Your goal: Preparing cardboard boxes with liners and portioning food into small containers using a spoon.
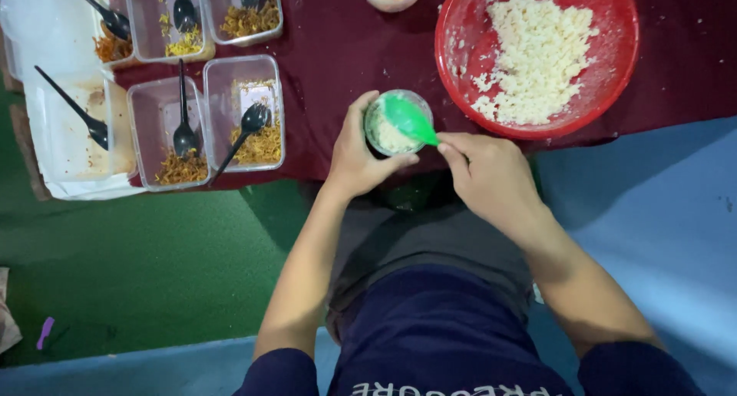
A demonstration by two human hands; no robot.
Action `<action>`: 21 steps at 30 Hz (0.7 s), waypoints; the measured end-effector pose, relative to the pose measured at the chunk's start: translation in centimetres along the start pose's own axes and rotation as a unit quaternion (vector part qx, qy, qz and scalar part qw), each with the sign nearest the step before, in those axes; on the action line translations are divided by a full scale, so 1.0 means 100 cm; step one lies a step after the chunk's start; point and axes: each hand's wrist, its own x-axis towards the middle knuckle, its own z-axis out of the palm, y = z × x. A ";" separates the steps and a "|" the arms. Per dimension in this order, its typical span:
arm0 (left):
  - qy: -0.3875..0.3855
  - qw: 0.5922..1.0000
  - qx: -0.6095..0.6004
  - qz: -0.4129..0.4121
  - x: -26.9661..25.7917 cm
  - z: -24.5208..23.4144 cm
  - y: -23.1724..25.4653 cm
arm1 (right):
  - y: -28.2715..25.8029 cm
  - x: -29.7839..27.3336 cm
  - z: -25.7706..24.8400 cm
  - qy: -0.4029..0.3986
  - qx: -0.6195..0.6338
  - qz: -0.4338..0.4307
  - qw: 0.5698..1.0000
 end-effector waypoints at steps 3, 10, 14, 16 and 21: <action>0.016 1.000 -0.016 0.016 0.000 0.002 -0.005 | -0.005 0.003 0.004 -0.048 0.017 0.018 0.999; 0.011 0.999 0.011 0.048 0.000 -0.002 -0.005 | -0.009 0.013 -0.009 -0.056 -0.045 0.016 0.997; 0.010 0.998 0.018 0.051 0.003 -0.003 -0.003 | -0.019 0.019 -0.020 -0.116 -0.054 0.061 0.990; 0.007 0.998 0.009 0.062 0.003 -0.004 -0.004 | -0.023 0.021 -0.028 -0.129 -0.035 0.060 0.989; 0.007 0.999 -0.013 0.052 0.001 -0.005 -0.009 | -0.027 0.028 -0.023 -0.153 -0.062 0.069 0.984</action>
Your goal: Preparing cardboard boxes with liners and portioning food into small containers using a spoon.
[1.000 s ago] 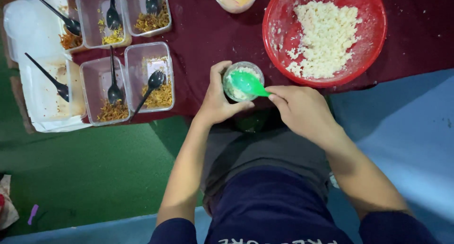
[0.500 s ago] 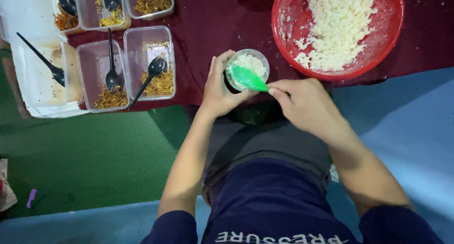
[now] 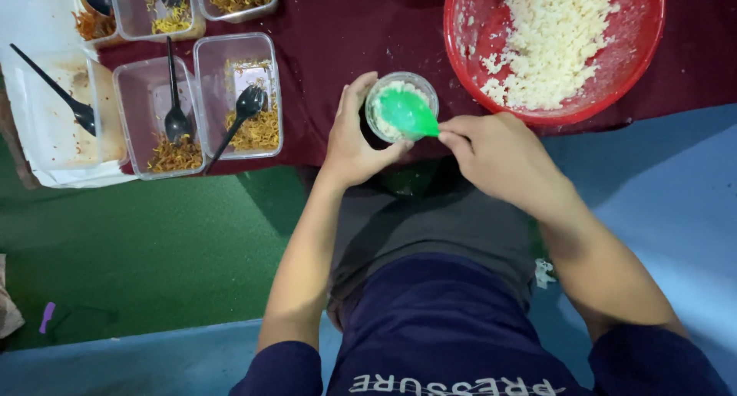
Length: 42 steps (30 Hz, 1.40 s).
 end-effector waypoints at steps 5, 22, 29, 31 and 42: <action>-0.020 1.000 -0.015 0.002 0.002 -0.003 -0.006 | 0.002 0.001 -0.010 0.006 -0.035 -0.021 0.999; -0.061 0.998 -0.008 0.011 0.002 -0.008 -0.006 | -0.008 0.013 -0.033 -0.051 -0.073 -0.015 0.996; -0.075 0.996 0.033 0.025 0.000 -0.010 0.008 | 0.006 -0.004 -0.013 -0.025 -0.065 -0.002 0.998; -0.079 0.996 0.043 0.029 0.001 -0.008 0.008 | 0.009 -0.005 -0.005 0.007 -0.091 -0.006 0.996; -0.056 0.997 0.045 0.031 -0.002 -0.005 0.000 | 0.007 0.005 0.003 0.009 -0.083 -0.044 0.996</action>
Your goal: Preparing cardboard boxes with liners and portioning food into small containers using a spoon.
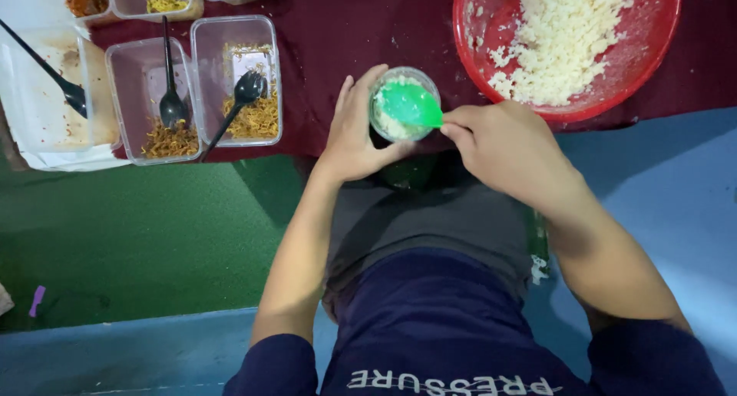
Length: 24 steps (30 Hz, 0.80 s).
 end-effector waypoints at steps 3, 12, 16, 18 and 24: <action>0.007 1.000 0.002 -0.004 -0.001 0.004 -0.006 | -0.007 -0.005 -0.014 0.000 -0.036 0.006 0.999; -0.020 0.999 -0.027 -0.029 -0.001 -0.006 0.000 | -0.015 -0.001 -0.036 -0.058 -0.082 0.017 0.995; -0.028 0.999 -0.027 -0.037 -0.001 -0.006 -0.005 | -0.011 0.004 -0.020 -0.043 -0.086 0.017 0.995; -0.026 0.999 -0.029 -0.038 -0.001 -0.007 -0.003 | -0.015 0.003 -0.027 -0.072 -0.084 0.021 0.994; -0.039 0.999 0.030 -0.015 0.000 -0.006 -0.002 | -0.003 0.003 -0.012 -0.060 -0.130 -0.038 0.989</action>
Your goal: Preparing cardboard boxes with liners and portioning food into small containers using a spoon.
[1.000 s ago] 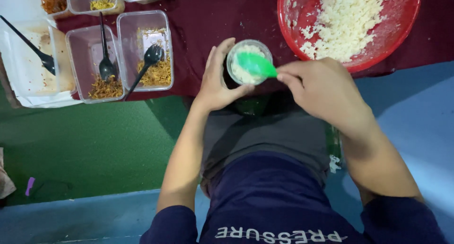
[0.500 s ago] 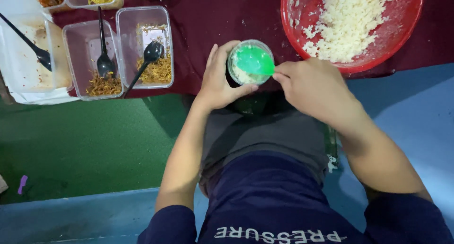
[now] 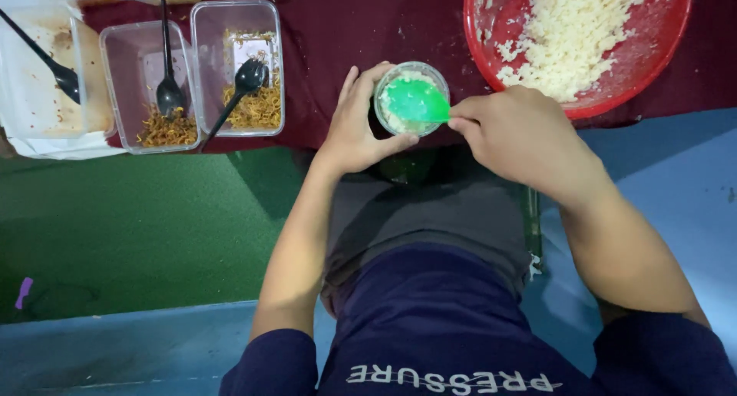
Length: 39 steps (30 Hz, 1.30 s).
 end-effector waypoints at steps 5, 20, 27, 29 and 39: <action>-0.005 1.000 0.011 0.019 -0.003 -0.002 -0.001 | 0.003 -0.008 -0.018 0.023 0.073 0.009 0.997; 0.025 1.000 0.011 0.010 0.003 0.000 0.002 | -0.002 -0.012 0.013 0.080 0.130 0.009 0.988; 0.017 1.000 0.011 0.015 -0.002 0.002 0.001 | -0.001 0.000 0.018 0.046 0.043 0.019 0.998; 0.012 1.000 0.007 0.009 -0.002 -0.001 0.005 | 0.005 0.006 0.006 0.029 0.066 0.008 0.997; 0.008 1.000 0.005 0.016 -0.002 -0.001 0.000 | 0.011 0.007 -0.007 0.000 0.073 -0.028 0.997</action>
